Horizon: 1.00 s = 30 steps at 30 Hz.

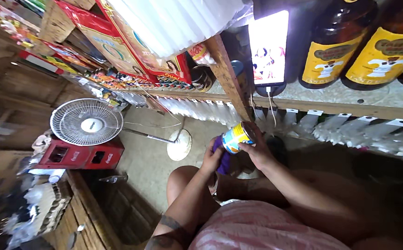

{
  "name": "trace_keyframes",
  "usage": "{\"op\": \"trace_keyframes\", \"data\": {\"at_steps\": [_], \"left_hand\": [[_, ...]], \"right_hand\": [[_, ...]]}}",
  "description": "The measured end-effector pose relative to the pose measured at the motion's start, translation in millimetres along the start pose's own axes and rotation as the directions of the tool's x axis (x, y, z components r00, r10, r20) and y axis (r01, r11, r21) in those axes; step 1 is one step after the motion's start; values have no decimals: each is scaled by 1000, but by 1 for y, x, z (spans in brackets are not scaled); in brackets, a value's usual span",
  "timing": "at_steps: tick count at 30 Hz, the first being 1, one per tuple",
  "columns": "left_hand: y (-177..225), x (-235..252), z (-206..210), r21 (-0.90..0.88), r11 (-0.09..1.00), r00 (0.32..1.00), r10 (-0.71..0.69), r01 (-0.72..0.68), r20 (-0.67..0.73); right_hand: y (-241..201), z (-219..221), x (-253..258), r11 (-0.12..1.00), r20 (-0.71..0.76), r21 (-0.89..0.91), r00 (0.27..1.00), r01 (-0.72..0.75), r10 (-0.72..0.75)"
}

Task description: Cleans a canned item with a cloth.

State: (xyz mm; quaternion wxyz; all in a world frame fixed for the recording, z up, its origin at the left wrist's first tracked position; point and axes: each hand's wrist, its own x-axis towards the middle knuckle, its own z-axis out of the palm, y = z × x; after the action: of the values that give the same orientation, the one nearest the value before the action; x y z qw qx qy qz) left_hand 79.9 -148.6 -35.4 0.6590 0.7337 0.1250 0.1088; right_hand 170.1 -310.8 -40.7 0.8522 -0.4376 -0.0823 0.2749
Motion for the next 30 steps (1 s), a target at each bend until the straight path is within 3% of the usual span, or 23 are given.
{"op": "trace_keyframes", "data": {"at_steps": [5,9,13,19,23,26,28,30], "left_hand": [[6,-2,2,-96,995,996,-2,-6,-87],[-1,-5,0,-109,989,994,102,-97,42],[-7,-6,2,1,993,976,113,-115,184],[-11,-3,1,132,990,982,30,-55,188],[-4,2,-1,240,964,988,-136,115,71],[5,7,-2,140,973,979,-165,181,-121],[12,9,-3,60,984,954,-149,169,-259],[16,8,-3,27,999,943,-36,47,-330]], "right_hand": [[-5,4,-1,1000,-3,-20,1000,3,-3],[-2,0,4,1000,-79,-3,997,1,-1],[-1,-3,5,1000,-113,1,994,16,-15],[1,-3,5,999,-62,33,998,19,-17],[0,0,2,1000,-26,18,1000,-1,2],[0,1,2,1000,-38,23,999,-16,16],[-2,2,2,1000,-55,18,998,-15,16],[-6,3,2,999,-86,9,996,-37,37]]}}
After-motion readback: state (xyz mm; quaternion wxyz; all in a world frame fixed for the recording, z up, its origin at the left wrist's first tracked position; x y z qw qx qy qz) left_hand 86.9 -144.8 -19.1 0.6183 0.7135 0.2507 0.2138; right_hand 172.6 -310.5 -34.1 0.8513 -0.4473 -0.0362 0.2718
